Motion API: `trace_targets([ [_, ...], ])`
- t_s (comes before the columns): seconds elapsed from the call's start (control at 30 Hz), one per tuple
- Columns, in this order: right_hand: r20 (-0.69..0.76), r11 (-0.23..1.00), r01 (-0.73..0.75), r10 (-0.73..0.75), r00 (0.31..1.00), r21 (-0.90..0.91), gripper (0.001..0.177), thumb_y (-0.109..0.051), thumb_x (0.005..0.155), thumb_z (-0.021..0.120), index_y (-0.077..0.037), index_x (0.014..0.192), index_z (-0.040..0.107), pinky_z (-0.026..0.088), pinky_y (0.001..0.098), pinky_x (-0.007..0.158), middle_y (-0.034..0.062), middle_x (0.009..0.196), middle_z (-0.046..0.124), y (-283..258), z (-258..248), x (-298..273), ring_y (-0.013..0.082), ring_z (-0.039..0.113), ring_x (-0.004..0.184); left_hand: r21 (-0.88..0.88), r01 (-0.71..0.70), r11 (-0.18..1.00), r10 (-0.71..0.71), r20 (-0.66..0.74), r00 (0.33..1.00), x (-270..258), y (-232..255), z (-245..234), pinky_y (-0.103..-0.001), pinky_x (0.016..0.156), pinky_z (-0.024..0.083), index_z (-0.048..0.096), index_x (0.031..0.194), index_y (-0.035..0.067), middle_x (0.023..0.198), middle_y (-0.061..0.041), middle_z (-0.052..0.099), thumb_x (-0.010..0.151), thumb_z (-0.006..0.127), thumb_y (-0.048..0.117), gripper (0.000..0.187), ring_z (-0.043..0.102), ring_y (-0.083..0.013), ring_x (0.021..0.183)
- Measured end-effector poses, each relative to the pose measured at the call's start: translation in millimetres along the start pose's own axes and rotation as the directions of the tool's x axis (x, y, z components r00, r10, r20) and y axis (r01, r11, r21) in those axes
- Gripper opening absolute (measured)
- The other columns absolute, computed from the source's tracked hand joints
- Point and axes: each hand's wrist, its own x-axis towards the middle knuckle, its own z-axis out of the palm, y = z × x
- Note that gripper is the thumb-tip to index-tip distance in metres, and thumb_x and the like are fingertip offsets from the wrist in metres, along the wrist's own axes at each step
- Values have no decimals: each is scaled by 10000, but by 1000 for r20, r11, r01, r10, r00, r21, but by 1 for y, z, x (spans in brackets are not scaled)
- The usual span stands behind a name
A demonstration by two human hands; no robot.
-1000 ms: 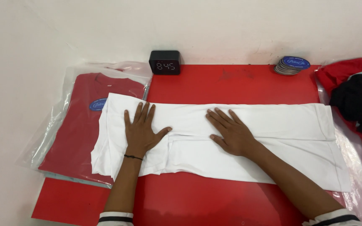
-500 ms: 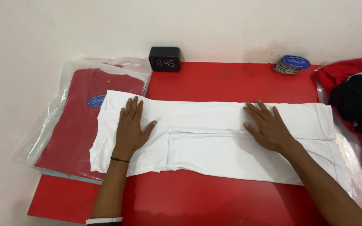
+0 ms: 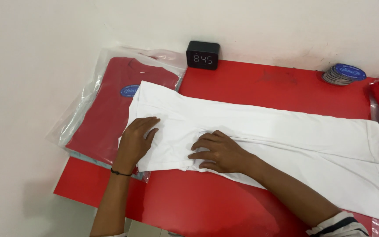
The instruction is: Folding a white t-shirt and placing it into a clear plastic packaging bag on a red table.
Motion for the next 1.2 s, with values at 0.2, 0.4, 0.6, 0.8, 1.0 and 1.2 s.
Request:
trace_targets([
  [0.2, -2, 1000, -25, 25, 1000, -2, 147, -334, 939, 753, -209, 1012, 783, 492, 373, 781, -29, 1119, 695, 2, 20, 18, 223, 623, 1023, -271, 86, 959, -61, 99, 993, -16, 24, -20, -365, 776, 639, 808, 1118, 139, 1064, -77, 809, 894, 786, 90, 231, 758, -214, 819],
  [0.4, -56, 917, -266, 295, 954, 299, 96, -188, 1027, 627, -110, 1084, 633, 631, 374, 686, 81, 935, 704, -1, 16, 28, 265, 749, 826, -234, 265, 935, -122, 490, 863, -17, 55, -48, -472, 718, 585, 740, 1205, 76, 1132, -134, 794, 694, 926, 237, 567, 712, -312, 830],
  [0.6, -67, 883, -279, 327, 943, 377, 120, -123, 1055, 558, -58, 1152, 589, 647, 353, 724, 85, 930, 650, -3, 11, 39, 241, 767, 844, -63, 132, 989, -79, 526, 847, -21, 42, -36, -445, 864, 576, 678, 1301, 102, 1184, -118, 727, 866, 729, 71, 439, 707, -340, 1043],
  [0.8, -103, 925, -220, 263, 959, 311, 371, -123, 921, 766, -32, 1223, 571, 648, 376, 743, 143, 1004, 625, -4, 13, 44, 281, 731, 877, -20, 189, 982, -150, 530, 835, -25, 28, -40, -416, 895, 547, 732, 1246, 121, 1125, -89, 767, 889, 662, 54, 370, 701, -297, 1073],
  [1.0, -187, 891, -312, 385, 904, 330, 205, -10, 946, 682, -26, 1140, 617, 640, 329, 677, 105, 902, 632, 7, 15, 46, 245, 733, 790, -74, 181, 981, -119, 512, 851, -33, 17, -45, -432, 939, 548, 758, 1222, 122, 1161, -105, 773, 882, 719, 125, 342, 684, -313, 1134],
  [1.2, -248, 901, -303, 385, 889, 310, 146, 31, 952, 654, -24, 1086, 675, 632, 309, 631, 117, 982, 693, -4, -8, 50, 223, 740, 804, -123, 333, 935, -266, 376, 888, -40, 15, -66, -438, 756, 606, 817, 1115, 95, 1095, -124, 808, 844, 727, 32, 292, 742, -295, 791],
])
